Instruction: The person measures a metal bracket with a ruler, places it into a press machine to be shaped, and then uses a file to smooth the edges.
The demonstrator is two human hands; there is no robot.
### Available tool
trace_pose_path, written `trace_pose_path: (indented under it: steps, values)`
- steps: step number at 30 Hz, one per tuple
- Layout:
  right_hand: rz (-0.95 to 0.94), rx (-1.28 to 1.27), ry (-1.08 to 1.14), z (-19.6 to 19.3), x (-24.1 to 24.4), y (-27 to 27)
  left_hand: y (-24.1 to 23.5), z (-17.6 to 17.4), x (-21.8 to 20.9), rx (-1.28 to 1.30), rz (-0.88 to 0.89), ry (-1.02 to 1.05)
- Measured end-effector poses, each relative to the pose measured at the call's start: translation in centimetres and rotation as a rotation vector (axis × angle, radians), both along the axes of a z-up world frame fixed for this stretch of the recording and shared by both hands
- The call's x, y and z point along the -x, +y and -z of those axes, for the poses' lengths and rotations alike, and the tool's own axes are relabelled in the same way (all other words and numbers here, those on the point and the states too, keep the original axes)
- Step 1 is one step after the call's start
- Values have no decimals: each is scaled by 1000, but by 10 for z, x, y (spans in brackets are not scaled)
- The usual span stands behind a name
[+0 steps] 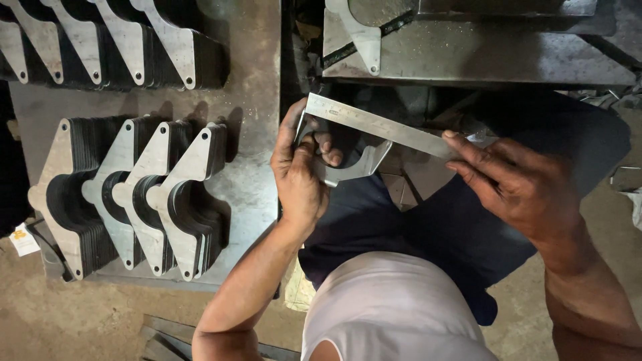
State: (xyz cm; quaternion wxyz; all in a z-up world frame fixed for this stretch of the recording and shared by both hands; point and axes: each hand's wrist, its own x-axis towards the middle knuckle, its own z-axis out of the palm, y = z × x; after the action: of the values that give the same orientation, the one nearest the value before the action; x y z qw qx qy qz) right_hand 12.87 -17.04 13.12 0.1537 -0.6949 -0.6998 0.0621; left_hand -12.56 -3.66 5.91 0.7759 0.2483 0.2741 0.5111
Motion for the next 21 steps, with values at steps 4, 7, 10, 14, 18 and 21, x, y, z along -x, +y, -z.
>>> trace_pose_path:
  steps: [4, 7, 10, 14, 18, 21]
  values:
    - [15, 24, 17, -3, 2, 0, 0, 0, 0, 7, -6, -11]
    - [17, 36, 37, 1, -1, -1, 0, -1, 0, 26, -4, -24]
    - [-3, 20, -4, 0, 0, -1, 0, 1, 0, 34, -2, -25]
    - [-13, 12, -23, 1, -1, -1, -1, 3, 0, 9, -8, -18]
    - [-27, -17, -14, -4, 3, 3, 0, 2, 1, 18, 11, -1]
    - [-18, -23, -11, -1, 2, 1, 0, 2, 1, 24, 11, -11]
